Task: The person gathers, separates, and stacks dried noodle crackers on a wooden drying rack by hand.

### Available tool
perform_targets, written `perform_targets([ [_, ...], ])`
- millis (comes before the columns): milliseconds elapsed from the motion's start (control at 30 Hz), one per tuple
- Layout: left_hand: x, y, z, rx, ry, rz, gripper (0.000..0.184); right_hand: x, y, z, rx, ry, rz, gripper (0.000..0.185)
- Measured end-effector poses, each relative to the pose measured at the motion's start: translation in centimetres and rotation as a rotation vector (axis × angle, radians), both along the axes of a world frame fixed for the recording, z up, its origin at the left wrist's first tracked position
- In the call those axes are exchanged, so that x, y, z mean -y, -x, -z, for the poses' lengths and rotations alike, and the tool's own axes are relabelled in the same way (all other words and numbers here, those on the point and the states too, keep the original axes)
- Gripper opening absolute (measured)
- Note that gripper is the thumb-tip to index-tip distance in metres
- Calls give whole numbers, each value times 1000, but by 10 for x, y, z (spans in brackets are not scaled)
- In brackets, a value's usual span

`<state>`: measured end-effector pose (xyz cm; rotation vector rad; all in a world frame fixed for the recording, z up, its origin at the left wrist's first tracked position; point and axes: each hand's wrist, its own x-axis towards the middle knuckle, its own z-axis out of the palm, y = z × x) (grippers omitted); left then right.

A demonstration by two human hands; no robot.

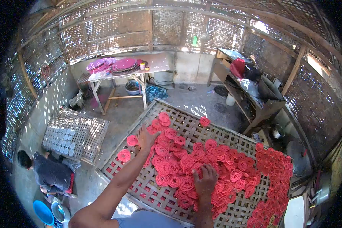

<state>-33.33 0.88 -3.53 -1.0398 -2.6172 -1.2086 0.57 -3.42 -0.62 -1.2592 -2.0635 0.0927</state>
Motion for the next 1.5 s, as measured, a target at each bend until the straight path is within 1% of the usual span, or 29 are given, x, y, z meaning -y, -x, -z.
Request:
perform_targets([
  [67, -9, -4, -2, 28, 20, 23, 94, 2, -2, 2, 3, -8, -6, 39],
  [167, -23, -2, 13, 49, -217, 81, 77, -2, -3, 7, -13, -40, -14, 36],
  [267, -20, 0, 7, 777, -427, 278, 54, 0, -1, 5, -18, -37, -4, 33],
  [300, -21, 3, 10, 826, -450, 279, 36, 1, 0, 3, -21, -38, -2, 32],
  [333, -15, -5, -5, 846, -500, 303, 36, 2, 0, 2, -24, -38, 1, 31],
  [400, 14, -29, -53, 890, -597, 346, 35, 2, 0, 2, -28, -36, 9, 30],
  [500, 28, -34, -68, 878, -754, 458, 33, 1, -1, 3, -29, 2, 3, 31],
  [633, 54, -48, -106, 1017, -899, 596, 31, 0, 0, -6, -95, 41, -8, 37],
  [700, 66, -59, -121, 1123, -933, 681, 31, -1, 3, -15, -226, 65, -46, 45],
  [800, 76, -80, -119, 1257, -870, 692, 34, 7, 22, -48, -483, 112, -117, 56],
  [833, 83, -92, -126, 1362, -837, 690, 36, 9, 30, -59, -579, 127, -140, 60],
  [933, 88, -119, -105, 1456, -807, 706, 36, 7, 45, -73, -433, 72, -147, 71],
  [967, 92, -125, -100, 1490, -800, 727, 36, 7, 44, -66, -480, 138, -186, 71],
  [1033, 97, -132, -86, 1439, -806, 680, 34, 1, 43, -43, -575, 271, -281, 70],
  [1067, 99, -133, -82, 1409, -813, 650, 34, 2, 41, -35, -609, 317, -282, 68],
  [1133, 106, -144, -85, 1489, -758, 615, 32, 8, 39, -22, -679, 416, -286, 62],
  [1167, 109, -149, -85, 1529, -727, 596, 31, 11, 39, -18, -710, 412, -287, 59],
  [1233, 115, -155, -78, 1406, -624, 593, 31, 16, 39, -14, -773, 402, -285, 52],
  [1267, 116, -157, -75, 1343, -574, 594, 31, 18, 35, -14, -933, 560, -327, 53],
  [1300, 115, -156, -73, 1342, -609, 553, 31, 19, 27, -16, -1091, 718, -368, 54],
  [1367, 114, -152, -70, 1340, -678, 466, 31, 21, 13, -21, -1283, 863, -424, 56],
  [1433, 113, -147, -70, 1328, -691, 482, 30, 17, 5, -29, -1360, 820, -464, 58],
  [1500, 113, -148, -73, 1316, -711, 477, 30, 14, -1, -35, -747, 346, -258, 63],
])
